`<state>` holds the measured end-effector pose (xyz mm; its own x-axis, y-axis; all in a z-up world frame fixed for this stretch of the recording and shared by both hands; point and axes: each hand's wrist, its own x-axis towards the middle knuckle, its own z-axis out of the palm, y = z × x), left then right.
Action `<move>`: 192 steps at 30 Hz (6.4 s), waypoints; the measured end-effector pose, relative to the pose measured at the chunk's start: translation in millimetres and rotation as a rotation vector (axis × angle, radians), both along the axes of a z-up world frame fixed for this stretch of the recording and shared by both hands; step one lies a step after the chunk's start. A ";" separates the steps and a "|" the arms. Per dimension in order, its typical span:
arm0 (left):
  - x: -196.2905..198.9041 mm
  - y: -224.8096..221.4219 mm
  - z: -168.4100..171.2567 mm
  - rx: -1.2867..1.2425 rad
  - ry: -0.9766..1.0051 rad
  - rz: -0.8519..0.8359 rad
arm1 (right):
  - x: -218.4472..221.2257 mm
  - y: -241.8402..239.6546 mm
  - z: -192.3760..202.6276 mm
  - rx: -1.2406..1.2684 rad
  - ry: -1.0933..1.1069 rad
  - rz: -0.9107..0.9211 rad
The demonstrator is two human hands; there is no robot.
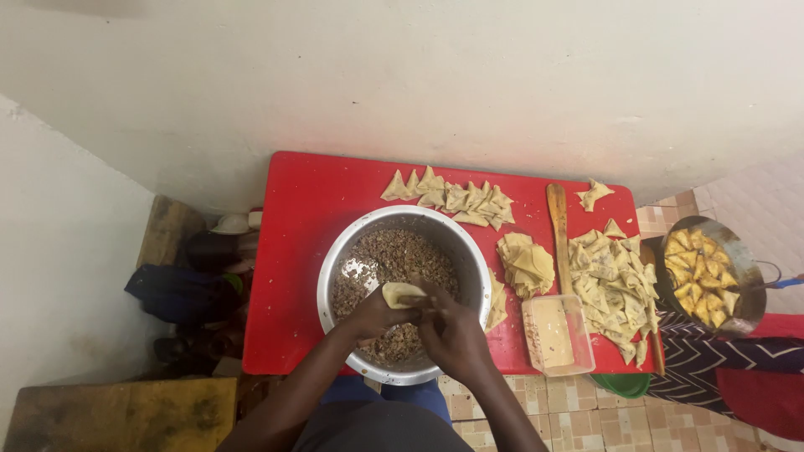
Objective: Filling and folding pastry wrappers with a meat mixture to create samosas on a preparation table
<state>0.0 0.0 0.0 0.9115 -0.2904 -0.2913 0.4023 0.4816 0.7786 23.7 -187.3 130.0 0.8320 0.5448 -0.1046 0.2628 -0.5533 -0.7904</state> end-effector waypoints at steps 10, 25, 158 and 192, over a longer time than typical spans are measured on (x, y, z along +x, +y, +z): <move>7.5 -1.7 48.6 0.047 -0.136 -0.139 | -0.9 -23.8 -11.9 -0.187 -0.124 -0.012; 18.5 -30.0 13.0 -0.196 -0.042 -0.099 | 10.9 -33.9 -9.0 0.116 0.041 -0.338; 65.0 -13.9 31.0 0.556 0.087 0.349 | 176.0 -180.9 -258.8 -0.425 -0.011 -0.103; 40.9 -20.9 23.1 0.173 0.148 0.302 | 76.2 -29.4 -64.2 0.705 0.352 -0.372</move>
